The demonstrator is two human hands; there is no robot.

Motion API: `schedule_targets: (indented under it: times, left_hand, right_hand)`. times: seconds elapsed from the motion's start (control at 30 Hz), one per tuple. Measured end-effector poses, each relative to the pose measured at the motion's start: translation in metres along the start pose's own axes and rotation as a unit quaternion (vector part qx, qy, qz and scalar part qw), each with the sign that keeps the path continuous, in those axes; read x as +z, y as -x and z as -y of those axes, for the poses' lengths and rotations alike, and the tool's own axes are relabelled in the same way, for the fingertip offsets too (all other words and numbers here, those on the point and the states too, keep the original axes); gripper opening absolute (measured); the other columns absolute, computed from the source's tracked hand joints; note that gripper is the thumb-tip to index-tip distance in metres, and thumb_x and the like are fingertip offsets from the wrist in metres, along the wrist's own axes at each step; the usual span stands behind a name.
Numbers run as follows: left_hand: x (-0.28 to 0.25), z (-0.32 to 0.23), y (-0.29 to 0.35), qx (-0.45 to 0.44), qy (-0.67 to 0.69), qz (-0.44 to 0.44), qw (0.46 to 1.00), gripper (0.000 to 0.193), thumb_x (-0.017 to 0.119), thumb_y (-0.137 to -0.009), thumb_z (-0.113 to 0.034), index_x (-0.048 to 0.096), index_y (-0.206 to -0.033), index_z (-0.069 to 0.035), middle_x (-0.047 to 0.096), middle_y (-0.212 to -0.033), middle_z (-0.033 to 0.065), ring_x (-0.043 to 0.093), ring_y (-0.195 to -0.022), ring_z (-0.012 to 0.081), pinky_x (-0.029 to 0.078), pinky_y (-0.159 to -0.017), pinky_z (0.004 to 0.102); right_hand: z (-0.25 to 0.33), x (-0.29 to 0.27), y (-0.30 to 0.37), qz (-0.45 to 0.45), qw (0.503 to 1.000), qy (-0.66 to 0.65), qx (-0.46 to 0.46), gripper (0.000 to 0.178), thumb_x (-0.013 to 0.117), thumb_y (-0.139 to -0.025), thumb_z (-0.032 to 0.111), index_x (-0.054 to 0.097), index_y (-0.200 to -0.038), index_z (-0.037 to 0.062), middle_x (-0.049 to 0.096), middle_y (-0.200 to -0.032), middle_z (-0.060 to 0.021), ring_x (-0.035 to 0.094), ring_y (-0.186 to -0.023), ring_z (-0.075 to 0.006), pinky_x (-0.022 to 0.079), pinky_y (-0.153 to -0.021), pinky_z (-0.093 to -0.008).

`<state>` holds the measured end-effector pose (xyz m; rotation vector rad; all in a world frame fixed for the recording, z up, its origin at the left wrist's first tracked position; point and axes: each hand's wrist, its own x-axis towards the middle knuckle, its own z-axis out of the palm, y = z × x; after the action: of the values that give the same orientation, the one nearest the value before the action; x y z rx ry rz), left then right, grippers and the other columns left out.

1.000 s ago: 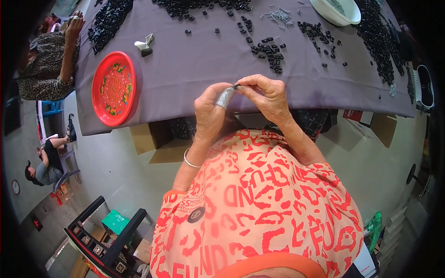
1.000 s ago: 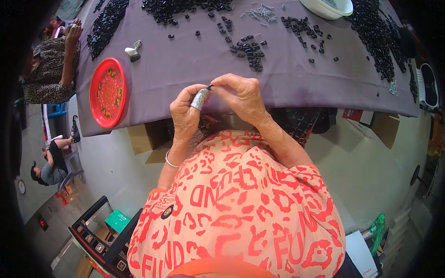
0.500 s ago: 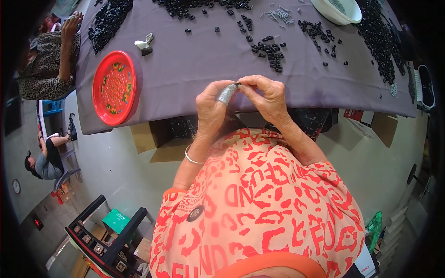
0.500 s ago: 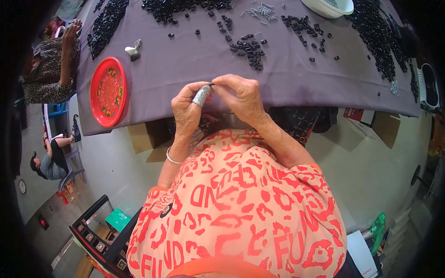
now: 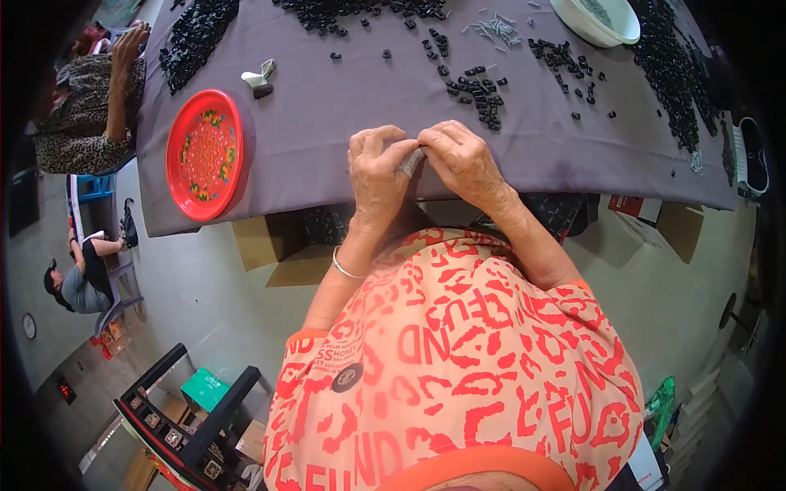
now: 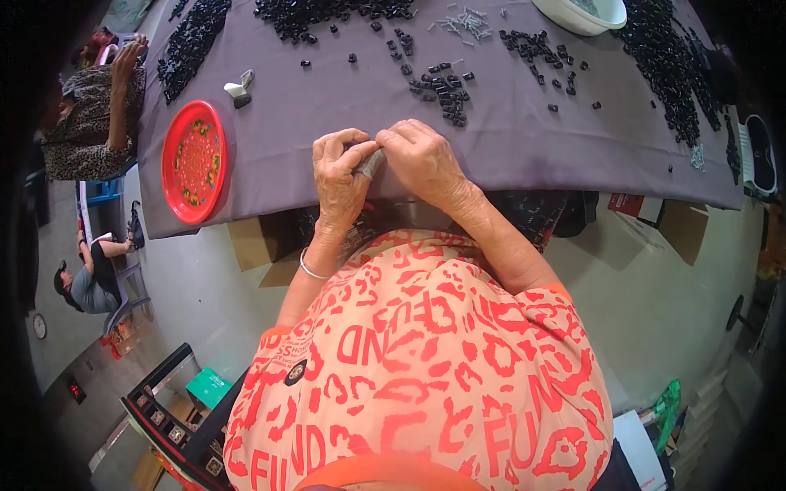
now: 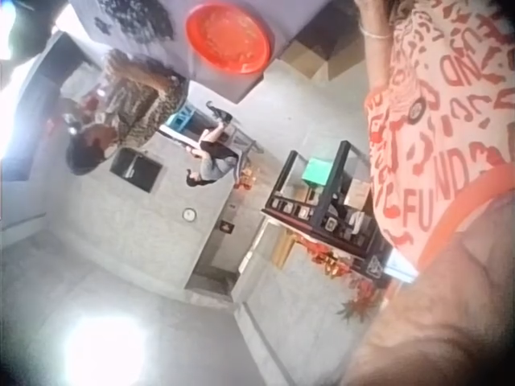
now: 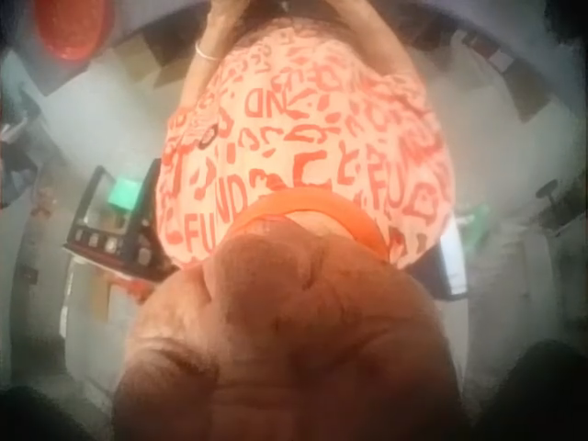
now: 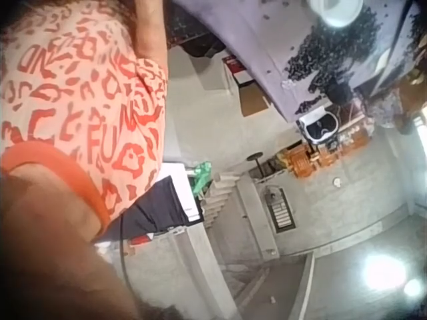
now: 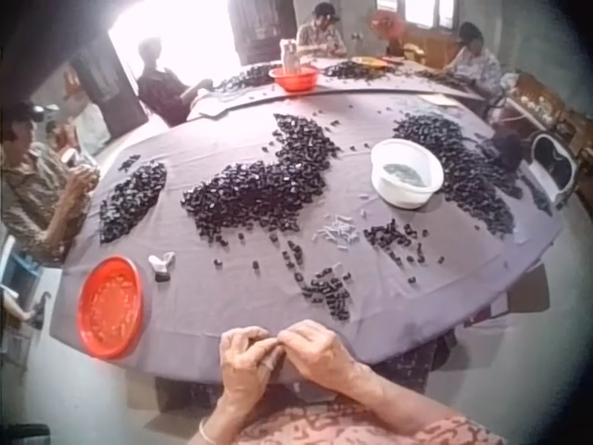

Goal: The person assembles small plastic components by hand, picking up plastic pieces and pins from the table, fitting the pins into the pieces, and placing them back on the table.

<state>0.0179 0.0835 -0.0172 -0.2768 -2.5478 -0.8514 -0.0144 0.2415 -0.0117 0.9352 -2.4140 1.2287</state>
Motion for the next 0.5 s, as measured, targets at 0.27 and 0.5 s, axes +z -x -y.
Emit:
schedule_targets:
  times: [0.27,0.5]
  left_hand:
    - [0.0,-0.002,-0.001,0.005,0.0,0.0,1.0,0.019,0.07,-0.066,-0.008,0.07,-0.084,-0.013,0.06,-0.095,0.0022,0.052,-0.094,0.0246,0.041,-0.081,0.0361]
    - [-0.018,-0.008,-0.004,-0.119,0.113,0.017,0.986,0.016,0.063,-0.076,-0.003,0.065,-0.092,-0.006,0.06,-0.094,0.0085,0.055,-0.091,0.0279,0.044,-0.081,0.0381]
  right_hand:
    - [-0.005,0.004,0.0,-0.051,0.998,-0.042,-0.007,0.019,0.063,-0.074,-0.005,0.059,-0.091,0.0015,0.06,-0.082,-0.0114,0.06,-0.078,-0.0279,0.05,-0.069,-0.0353]
    - [-0.003,0.006,0.004,-0.046,0.998,-0.04,0.035,0.036,0.064,-0.072,-0.007,0.054,-0.105,0.0028,0.059,-0.08,-0.0096,0.06,-0.073,-0.0255,0.05,-0.065,-0.033]
